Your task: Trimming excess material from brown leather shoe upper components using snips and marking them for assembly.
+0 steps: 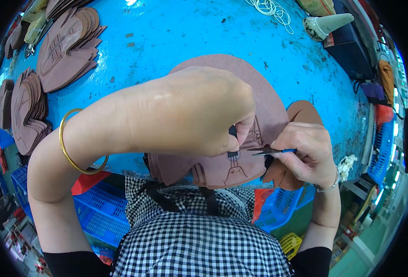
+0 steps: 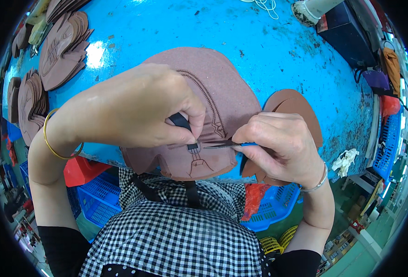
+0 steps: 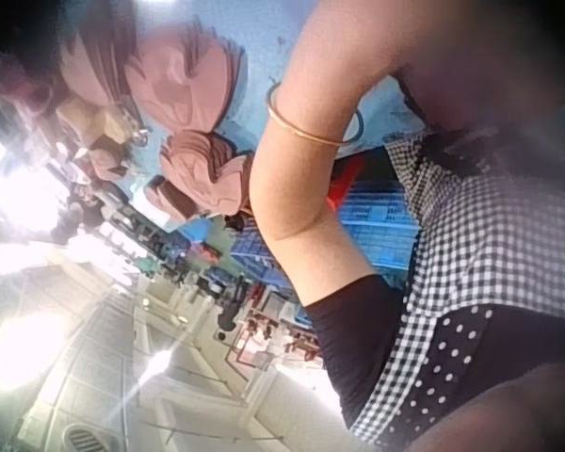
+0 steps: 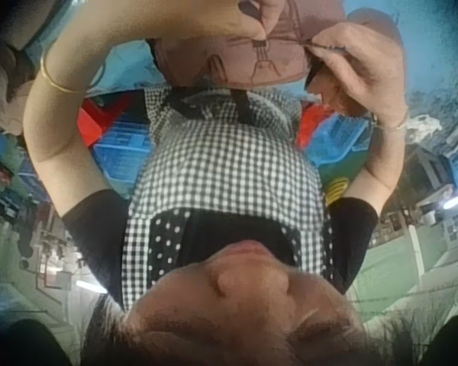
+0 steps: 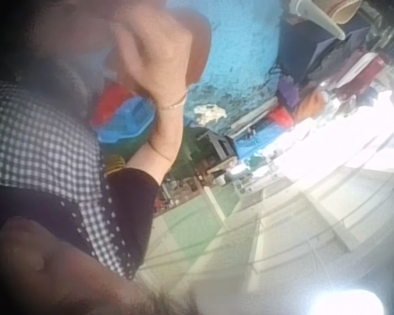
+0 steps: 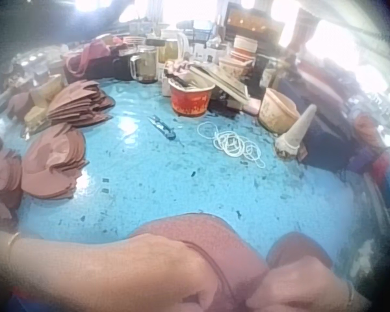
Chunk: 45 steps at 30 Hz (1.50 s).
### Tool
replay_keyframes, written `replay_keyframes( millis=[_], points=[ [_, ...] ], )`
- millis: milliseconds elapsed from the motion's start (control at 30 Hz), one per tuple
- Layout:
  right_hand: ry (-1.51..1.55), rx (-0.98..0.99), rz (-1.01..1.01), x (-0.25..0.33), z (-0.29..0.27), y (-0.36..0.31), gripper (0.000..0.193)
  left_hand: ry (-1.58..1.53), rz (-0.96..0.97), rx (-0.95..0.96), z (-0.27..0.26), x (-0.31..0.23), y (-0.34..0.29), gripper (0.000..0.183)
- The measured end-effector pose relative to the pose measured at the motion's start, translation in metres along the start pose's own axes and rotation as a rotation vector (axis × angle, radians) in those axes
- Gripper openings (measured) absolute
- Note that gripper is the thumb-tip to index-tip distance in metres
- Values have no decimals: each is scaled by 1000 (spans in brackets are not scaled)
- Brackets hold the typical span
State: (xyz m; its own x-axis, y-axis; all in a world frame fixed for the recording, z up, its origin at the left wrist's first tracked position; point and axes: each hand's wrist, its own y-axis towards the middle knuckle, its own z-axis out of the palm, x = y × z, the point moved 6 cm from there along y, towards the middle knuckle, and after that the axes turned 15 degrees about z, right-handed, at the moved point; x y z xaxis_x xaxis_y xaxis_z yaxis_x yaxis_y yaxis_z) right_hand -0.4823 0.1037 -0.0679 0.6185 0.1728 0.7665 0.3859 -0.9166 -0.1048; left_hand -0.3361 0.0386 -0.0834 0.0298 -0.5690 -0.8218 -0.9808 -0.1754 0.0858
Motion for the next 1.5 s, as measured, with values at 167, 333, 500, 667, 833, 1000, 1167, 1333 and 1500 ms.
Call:
replay_keyframes(
  millis=[167, 333, 500, 667, 833, 1000, 1167, 1333, 1500],
  points=[
    [-90, 7, -63, 10, 1, 6, 13, 283, -55, 111, 2, -4, -1, 9],
    [-192, 55, -103, 13, 7, 8, 14, 102, -14, 89, -6, -1, 4, 9],
    [-144, 44, -111, 7, 6, 5, 15, -87, -39, 101, -4, 4, 5, 7],
    [-101, 53, -91, 4, 4, 7, 15, 98, 22, -18, -3, 1, 2, 8],
    [-191, 40, -129, 10, 8, 11, 13, 317, 38, -50, -8, -7, -2, 11],
    [-384, 65, -65, 18, 11, 12, 13, 353, -19, -60, -29, 0, -2, 14],
    [-267, 158, -112, 19, 10, 20, 14, 304, -113, 5, -30, 4, -7, 13],
    [-495, -9, -7, 21, 7, 27, 17, 375, -64, 22, -30, 0, -2, 12],
    [-361, -44, 112, 25, 1, 28, 18, 350, -36, -29, -31, 2, -8, 16]
  ],
)
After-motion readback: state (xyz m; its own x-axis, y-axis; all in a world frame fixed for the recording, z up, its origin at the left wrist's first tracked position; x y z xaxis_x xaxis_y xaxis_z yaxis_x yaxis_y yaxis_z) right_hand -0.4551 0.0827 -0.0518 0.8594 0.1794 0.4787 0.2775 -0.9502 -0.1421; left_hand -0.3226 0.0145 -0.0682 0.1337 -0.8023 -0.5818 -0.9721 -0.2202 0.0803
